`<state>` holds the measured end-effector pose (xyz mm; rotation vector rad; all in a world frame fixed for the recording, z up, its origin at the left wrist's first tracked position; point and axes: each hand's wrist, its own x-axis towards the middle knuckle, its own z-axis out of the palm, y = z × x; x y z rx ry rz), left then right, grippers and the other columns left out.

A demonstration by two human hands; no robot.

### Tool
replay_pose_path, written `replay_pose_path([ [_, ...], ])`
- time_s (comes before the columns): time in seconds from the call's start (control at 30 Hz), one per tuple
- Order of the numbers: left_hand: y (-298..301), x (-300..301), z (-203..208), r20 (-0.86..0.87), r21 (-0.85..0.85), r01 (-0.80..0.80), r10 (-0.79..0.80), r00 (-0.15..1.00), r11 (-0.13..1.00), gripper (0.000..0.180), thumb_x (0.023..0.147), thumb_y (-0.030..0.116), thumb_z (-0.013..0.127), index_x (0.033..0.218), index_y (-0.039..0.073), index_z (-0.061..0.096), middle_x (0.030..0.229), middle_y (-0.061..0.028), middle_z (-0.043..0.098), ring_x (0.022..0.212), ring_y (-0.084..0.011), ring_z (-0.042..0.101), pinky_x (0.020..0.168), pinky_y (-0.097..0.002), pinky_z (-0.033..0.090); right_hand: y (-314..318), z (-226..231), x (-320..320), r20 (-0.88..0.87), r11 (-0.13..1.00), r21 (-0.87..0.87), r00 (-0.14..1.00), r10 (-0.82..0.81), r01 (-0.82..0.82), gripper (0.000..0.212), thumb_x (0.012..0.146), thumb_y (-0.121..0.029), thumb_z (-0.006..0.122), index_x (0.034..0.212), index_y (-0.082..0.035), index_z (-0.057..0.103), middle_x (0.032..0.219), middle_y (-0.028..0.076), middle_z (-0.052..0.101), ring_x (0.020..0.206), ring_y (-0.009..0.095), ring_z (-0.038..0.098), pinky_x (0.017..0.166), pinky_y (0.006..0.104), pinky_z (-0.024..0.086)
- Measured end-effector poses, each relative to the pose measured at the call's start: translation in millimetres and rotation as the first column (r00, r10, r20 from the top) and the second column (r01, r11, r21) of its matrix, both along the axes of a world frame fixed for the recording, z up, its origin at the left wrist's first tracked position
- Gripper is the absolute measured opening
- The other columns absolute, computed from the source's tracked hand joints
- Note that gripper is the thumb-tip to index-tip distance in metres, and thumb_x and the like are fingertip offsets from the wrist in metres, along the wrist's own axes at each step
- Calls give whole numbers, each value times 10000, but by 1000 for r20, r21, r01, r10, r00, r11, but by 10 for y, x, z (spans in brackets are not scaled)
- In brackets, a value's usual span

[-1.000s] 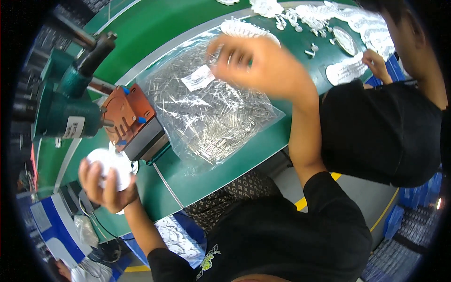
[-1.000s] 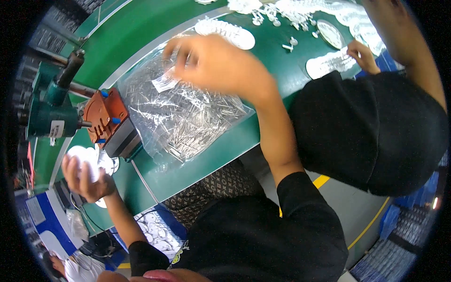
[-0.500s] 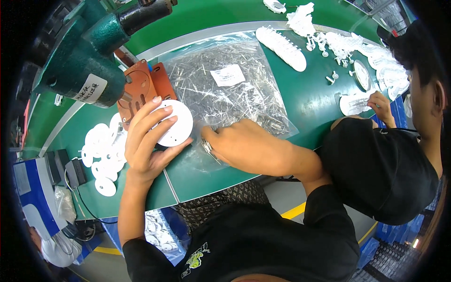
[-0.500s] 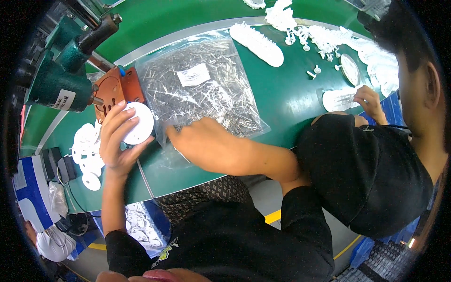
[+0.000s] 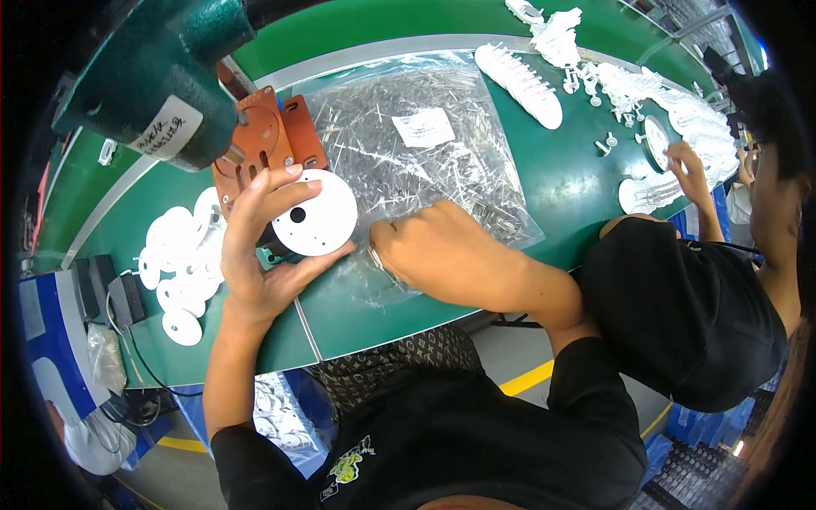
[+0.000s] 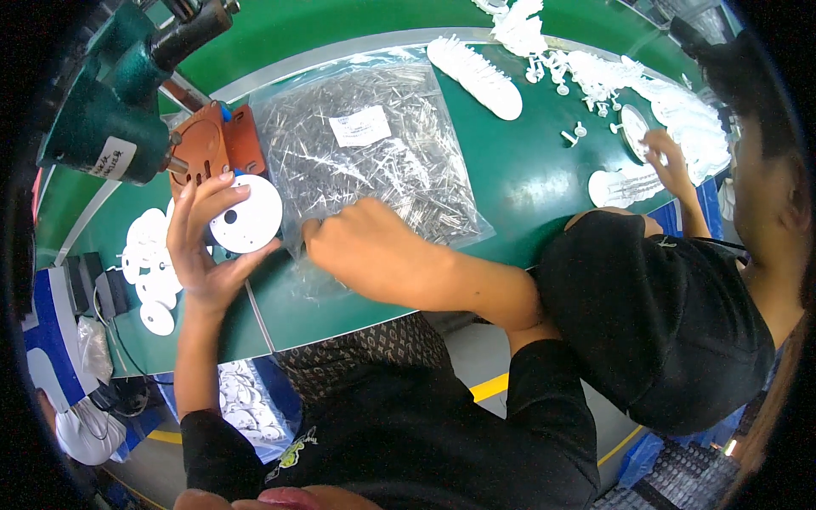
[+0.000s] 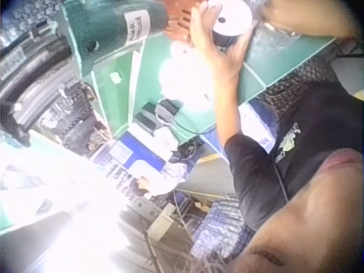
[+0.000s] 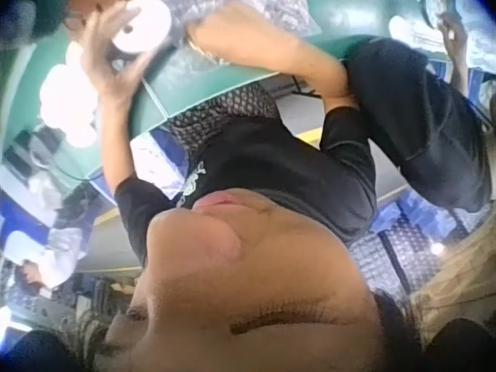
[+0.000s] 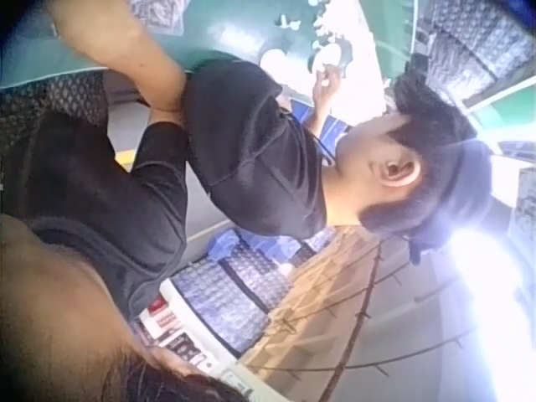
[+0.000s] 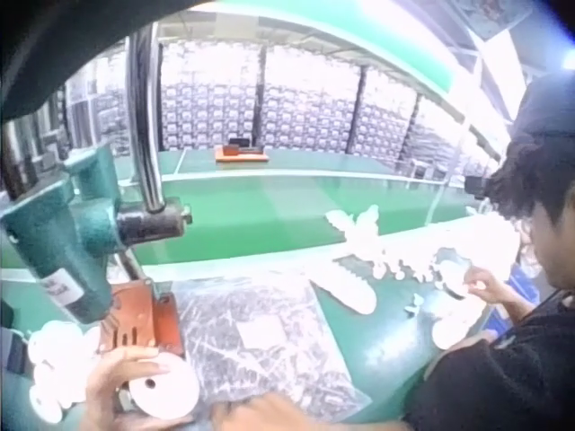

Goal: The person assembles electronic components by hand, placing white plastic discs, metal pins, and plastic components into an assembly jig, then pressing them together using a manual lever press.

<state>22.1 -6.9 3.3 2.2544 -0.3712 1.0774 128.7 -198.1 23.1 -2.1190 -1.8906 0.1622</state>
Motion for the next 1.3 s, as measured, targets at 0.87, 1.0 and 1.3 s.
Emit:
replay_pose_path([
  [0.87,107,-58,201,8,293,-240,248,969,926,410,564,115,861,925,63,675,1029,-76,649,983,-294,595,841,-396,480,94,193,336,-993,858,92,-18,117,506,155,954,-161,534,980,-11,560,921,195,685,701,194,681,508,231,500],
  [1.0,109,-48,190,-17,337,-247,268,963,909,474,598,111,840,1038,62,669,1111,-87,624,1025,-301,578,861,-395,472,115,123,363,-991,878,87,-45,122,471,168,958,-181,534,979,-17,562,934,201,687,718,193,682,515,228,498],
  [1.3,113,-24,274,-67,467,-189,247,967,864,475,629,115,816,1075,40,672,1174,-109,622,1025,-304,593,875,-403,483,126,99,261,-970,832,229,190,151,506,178,888,-71,620,1026,37,592,913,137,692,777,121,654,652,237,524],
])
